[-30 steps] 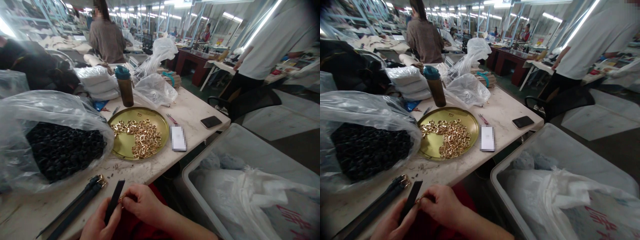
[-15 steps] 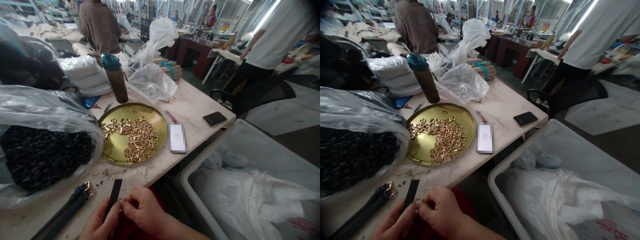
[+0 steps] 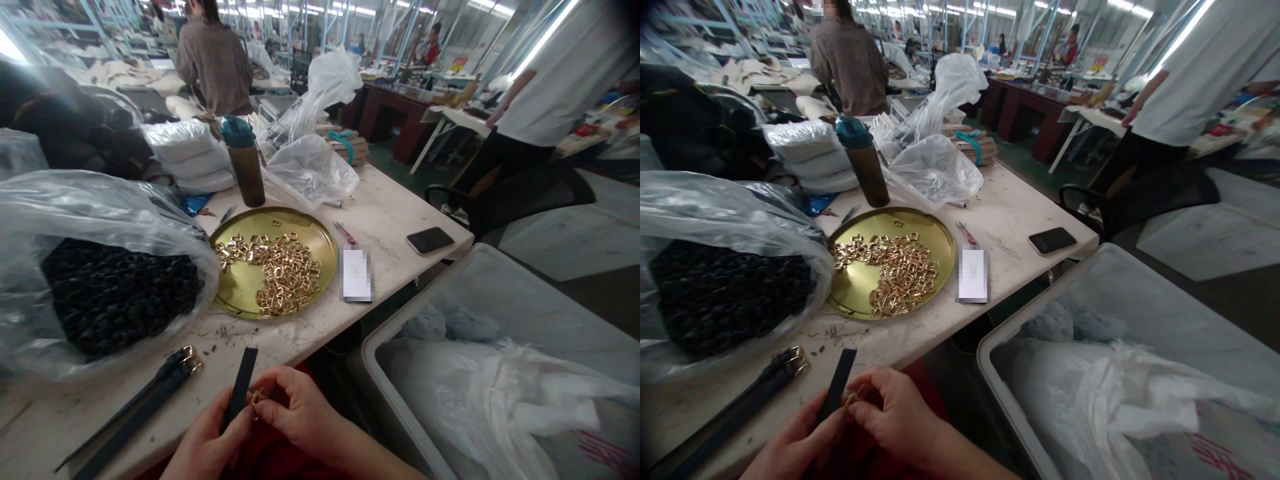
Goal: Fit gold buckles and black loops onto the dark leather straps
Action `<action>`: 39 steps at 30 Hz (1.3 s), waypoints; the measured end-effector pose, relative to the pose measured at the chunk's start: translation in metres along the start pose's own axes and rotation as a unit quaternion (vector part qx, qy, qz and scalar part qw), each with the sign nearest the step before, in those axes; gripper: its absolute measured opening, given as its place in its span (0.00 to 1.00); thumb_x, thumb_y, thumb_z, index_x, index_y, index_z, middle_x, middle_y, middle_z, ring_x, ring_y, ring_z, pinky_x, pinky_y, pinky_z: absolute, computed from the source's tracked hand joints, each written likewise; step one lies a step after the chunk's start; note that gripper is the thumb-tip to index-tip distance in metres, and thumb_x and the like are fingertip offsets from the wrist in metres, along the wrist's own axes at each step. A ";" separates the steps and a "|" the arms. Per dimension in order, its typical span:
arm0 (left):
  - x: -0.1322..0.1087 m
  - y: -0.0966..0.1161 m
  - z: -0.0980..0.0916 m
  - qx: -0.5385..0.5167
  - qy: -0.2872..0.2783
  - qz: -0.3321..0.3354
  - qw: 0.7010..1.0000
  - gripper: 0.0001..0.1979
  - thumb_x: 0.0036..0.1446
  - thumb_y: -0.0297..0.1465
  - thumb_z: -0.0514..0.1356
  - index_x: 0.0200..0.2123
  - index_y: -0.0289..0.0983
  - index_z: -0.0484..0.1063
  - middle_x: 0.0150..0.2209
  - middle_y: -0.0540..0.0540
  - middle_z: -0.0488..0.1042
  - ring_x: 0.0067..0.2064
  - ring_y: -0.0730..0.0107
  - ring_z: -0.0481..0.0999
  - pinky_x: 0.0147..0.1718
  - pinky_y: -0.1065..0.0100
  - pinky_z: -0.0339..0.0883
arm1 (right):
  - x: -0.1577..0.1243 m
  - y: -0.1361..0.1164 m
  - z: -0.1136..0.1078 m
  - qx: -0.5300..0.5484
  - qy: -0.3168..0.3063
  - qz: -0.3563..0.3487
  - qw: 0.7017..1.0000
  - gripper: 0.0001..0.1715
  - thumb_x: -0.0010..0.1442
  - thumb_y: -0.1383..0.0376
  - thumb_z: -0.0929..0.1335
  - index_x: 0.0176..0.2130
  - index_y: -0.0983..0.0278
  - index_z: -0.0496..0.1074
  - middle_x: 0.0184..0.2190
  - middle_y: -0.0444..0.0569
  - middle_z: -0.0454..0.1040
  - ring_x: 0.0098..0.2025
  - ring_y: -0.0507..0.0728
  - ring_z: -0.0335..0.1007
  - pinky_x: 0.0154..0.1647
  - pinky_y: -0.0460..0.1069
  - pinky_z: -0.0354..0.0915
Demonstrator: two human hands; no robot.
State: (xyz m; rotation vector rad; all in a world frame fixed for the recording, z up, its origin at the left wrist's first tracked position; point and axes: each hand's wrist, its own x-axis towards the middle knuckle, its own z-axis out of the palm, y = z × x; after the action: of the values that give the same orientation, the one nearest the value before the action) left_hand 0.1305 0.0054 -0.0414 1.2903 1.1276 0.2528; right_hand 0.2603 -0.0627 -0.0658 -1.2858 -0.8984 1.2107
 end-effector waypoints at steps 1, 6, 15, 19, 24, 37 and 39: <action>-0.004 0.003 -0.001 -0.011 -0.004 -0.007 1.000 0.19 0.44 0.45 0.62 0.34 0.37 0.71 0.15 0.56 0.61 0.17 0.76 0.59 0.16 0.75 0.55 | -0.001 -0.002 0.001 -0.014 -0.003 -0.008 1.000 0.13 0.54 0.69 0.66 0.41 0.63 0.71 0.32 0.44 0.72 0.33 0.52 0.68 0.36 0.46 0.65; -0.022 0.008 -0.012 -0.112 -0.028 -0.058 0.992 0.13 0.49 0.40 0.59 0.31 0.35 0.71 0.18 0.52 0.66 0.21 0.73 0.64 0.19 0.74 0.59 | -0.006 -0.003 0.007 0.090 0.033 0.008 0.995 0.08 0.51 0.64 0.70 0.34 0.65 0.73 0.29 0.44 0.74 0.32 0.51 0.69 0.35 0.46 0.65; -0.045 -0.018 -0.027 -0.282 -0.072 -0.109 0.950 0.14 0.51 0.28 0.54 0.42 0.31 0.67 0.27 0.47 0.72 0.22 0.78 0.67 0.20 0.76 0.60 | -0.008 0.007 0.022 0.322 0.127 0.153 0.926 0.17 0.42 0.66 0.75 0.35 0.64 0.73 0.25 0.40 0.73 0.25 0.46 0.69 0.28 0.40 0.68; -0.052 -0.029 -0.035 -0.317 -0.082 -0.114 0.938 0.14 0.50 0.28 0.54 0.41 0.30 0.69 0.27 0.47 0.73 0.21 0.78 0.67 0.20 0.76 0.59 | -0.012 0.012 0.036 0.316 0.132 0.169 0.924 0.17 0.41 0.67 0.76 0.34 0.64 0.73 0.25 0.40 0.73 0.24 0.46 0.70 0.28 0.40 0.70; -0.057 -0.044 -0.045 -0.354 -0.103 -0.104 0.924 0.14 0.50 0.27 0.53 0.41 0.30 0.68 0.27 0.46 0.72 0.21 0.79 0.66 0.17 0.77 0.58 | -0.011 0.013 0.054 0.293 0.141 0.178 0.929 0.18 0.40 0.68 0.76 0.34 0.65 0.73 0.24 0.41 0.74 0.23 0.46 0.70 0.27 0.39 0.70; -0.060 -0.046 -0.062 -0.321 -0.114 -0.084 0.937 0.13 0.51 0.30 0.54 0.40 0.31 0.68 0.25 0.49 0.72 0.17 0.82 0.61 0.14 0.79 0.53 | 0.001 0.008 0.077 0.305 0.153 0.176 0.923 0.19 0.39 0.68 0.76 0.33 0.64 0.71 0.25 0.40 0.74 0.24 0.45 0.70 0.27 0.38 0.69; -0.058 -0.046 -0.062 -0.257 -0.089 -0.060 0.960 0.15 0.51 0.36 0.56 0.40 0.33 0.68 0.24 0.50 0.72 0.17 0.81 0.61 0.14 0.79 0.52 | 0.006 0.004 0.079 0.318 0.155 0.176 0.919 0.20 0.39 0.67 0.76 0.33 0.64 0.70 0.24 0.39 0.73 0.24 0.45 0.69 0.26 0.38 0.68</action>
State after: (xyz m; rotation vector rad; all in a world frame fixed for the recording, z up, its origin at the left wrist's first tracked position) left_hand 0.0355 -0.0118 -0.0421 0.7643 0.9034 0.3071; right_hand 0.1842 -0.0406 -0.0605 -1.0693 -0.0126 1.3713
